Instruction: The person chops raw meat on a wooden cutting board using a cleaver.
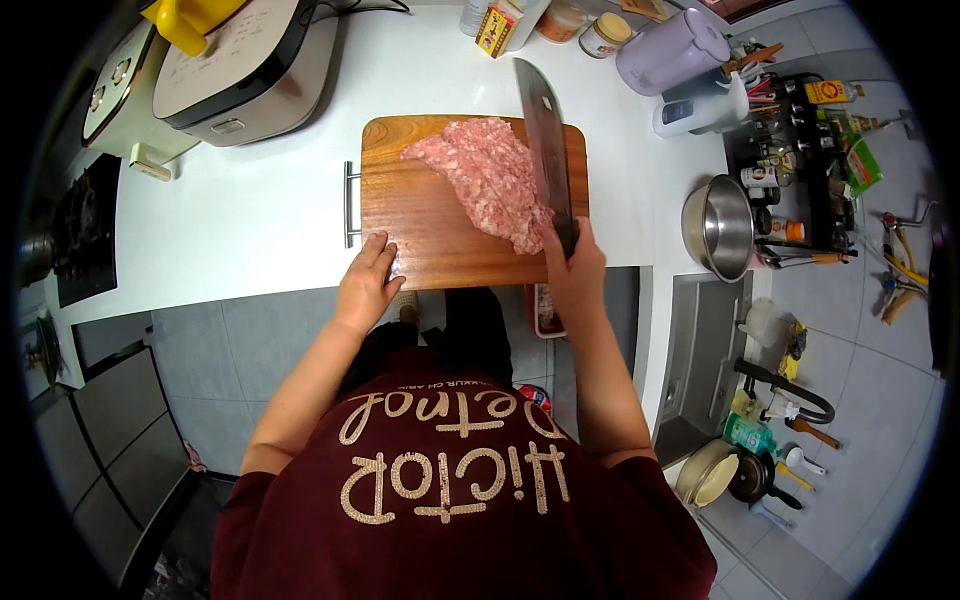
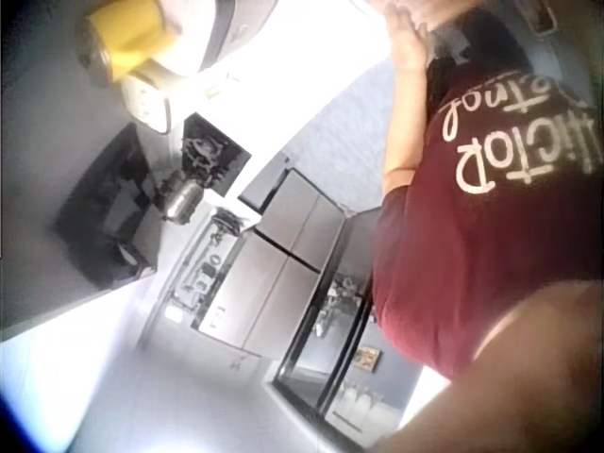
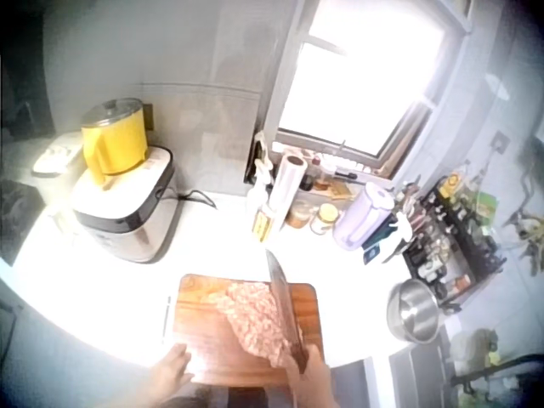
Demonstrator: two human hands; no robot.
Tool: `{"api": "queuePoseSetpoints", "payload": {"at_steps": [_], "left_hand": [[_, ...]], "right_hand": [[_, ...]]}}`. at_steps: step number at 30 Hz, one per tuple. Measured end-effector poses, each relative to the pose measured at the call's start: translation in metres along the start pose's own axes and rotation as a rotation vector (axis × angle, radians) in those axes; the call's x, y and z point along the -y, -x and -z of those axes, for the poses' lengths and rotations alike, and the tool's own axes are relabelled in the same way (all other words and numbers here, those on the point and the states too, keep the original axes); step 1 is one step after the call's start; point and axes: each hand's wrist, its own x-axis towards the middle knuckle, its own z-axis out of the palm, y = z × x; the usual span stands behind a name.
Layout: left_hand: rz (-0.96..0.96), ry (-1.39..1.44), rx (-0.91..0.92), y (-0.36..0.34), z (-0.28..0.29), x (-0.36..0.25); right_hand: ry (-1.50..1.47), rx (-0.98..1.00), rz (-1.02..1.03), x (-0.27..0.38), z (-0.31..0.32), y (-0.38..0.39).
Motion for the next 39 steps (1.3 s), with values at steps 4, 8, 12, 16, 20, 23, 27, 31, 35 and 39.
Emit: {"api": "queuePoseSetpoints", "payload": {"at_steps": [4, 8, 12, 16, 20, 23, 27, 31, 35, 39], "left_hand": [[-0.009, 0.027, 0.02, -0.004, -0.001, -0.002], [0.021, 0.026, 0.028, 0.0, 0.0, 0.0], [0.002, 0.024, 0.023, -0.002, 0.002, -0.002], [-0.011, 0.015, 0.014, -0.003, 0.002, 0.002], [-0.013, 0.021, -0.003, 0.0, 0.0, 0.001], [-0.017, 0.029, 0.018, -0.001, -0.001, 0.001], [-0.037, -0.003, -0.011, 0.003, -0.002, 0.005], [-0.035, 0.005, -0.008, 0.0, -0.002, 0.002], [-0.034, 0.009, -0.006, -0.003, 0.004, 0.001], [-0.031, 0.008, -0.018, 0.0, 0.002, 0.001]], "right_hand": [[0.295, 0.092, -0.069, -0.091, -0.045, -0.004], [0.134, 0.088, -0.044, -0.049, -0.035, -0.004], [0.164, 0.039, -0.008, -0.056, -0.059, 0.002], [0.273, 0.093, -0.03, -0.046, -0.054, -0.008], [0.028, 0.01, 0.127, -0.029, -0.061, 0.014], [0.332, 0.138, -0.061, -0.054, -0.082, 0.014], [0.153, 0.069, 0.038, -0.027, -0.065, 0.015], [0.172, 0.071, -0.003, -0.045, -0.08, 0.023], [0.2, 0.104, 0.01, -0.04, -0.074, 0.016], [0.138, 0.084, 0.002, -0.037, -0.078, 0.029]]}}
